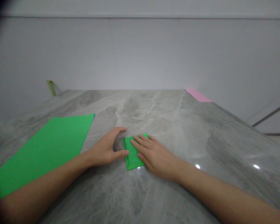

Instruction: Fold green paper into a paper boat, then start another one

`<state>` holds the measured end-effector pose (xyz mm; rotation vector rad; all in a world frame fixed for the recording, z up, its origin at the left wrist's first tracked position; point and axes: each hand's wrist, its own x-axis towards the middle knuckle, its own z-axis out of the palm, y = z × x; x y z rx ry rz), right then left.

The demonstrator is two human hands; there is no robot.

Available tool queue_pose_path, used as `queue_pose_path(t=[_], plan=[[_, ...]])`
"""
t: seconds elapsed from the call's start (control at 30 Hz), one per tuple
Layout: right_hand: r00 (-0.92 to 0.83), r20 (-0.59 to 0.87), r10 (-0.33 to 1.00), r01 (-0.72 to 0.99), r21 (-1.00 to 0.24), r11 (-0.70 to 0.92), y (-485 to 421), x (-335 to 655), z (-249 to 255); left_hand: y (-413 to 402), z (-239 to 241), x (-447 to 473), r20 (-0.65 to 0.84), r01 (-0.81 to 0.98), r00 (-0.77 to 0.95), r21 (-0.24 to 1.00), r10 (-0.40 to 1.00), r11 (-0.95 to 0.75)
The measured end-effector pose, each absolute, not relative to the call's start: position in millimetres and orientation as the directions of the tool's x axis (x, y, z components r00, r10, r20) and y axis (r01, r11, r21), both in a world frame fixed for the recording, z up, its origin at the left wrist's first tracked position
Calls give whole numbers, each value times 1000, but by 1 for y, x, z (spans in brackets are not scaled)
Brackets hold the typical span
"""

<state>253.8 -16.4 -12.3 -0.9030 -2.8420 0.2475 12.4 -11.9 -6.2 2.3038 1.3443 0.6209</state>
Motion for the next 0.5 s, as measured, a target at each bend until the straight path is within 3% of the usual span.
queue_pose_path(t=[0.1, 0.23, 0.5], plan=[[-720, 86, 689, 667, -191, 720, -14, 257, -15, -13, -1, 12, 145, 751, 453, 469, 879, -465], [-634, 96, 767, 741, -206, 639, -13, 258, -19, -24, 3, 22, -44, 819, 501, 347, 864, -457], [-695, 87, 714, 679, -249, 691, -17, 256, -16, -34, -3, 33, -120, 865, 462, 281, 879, -416]])
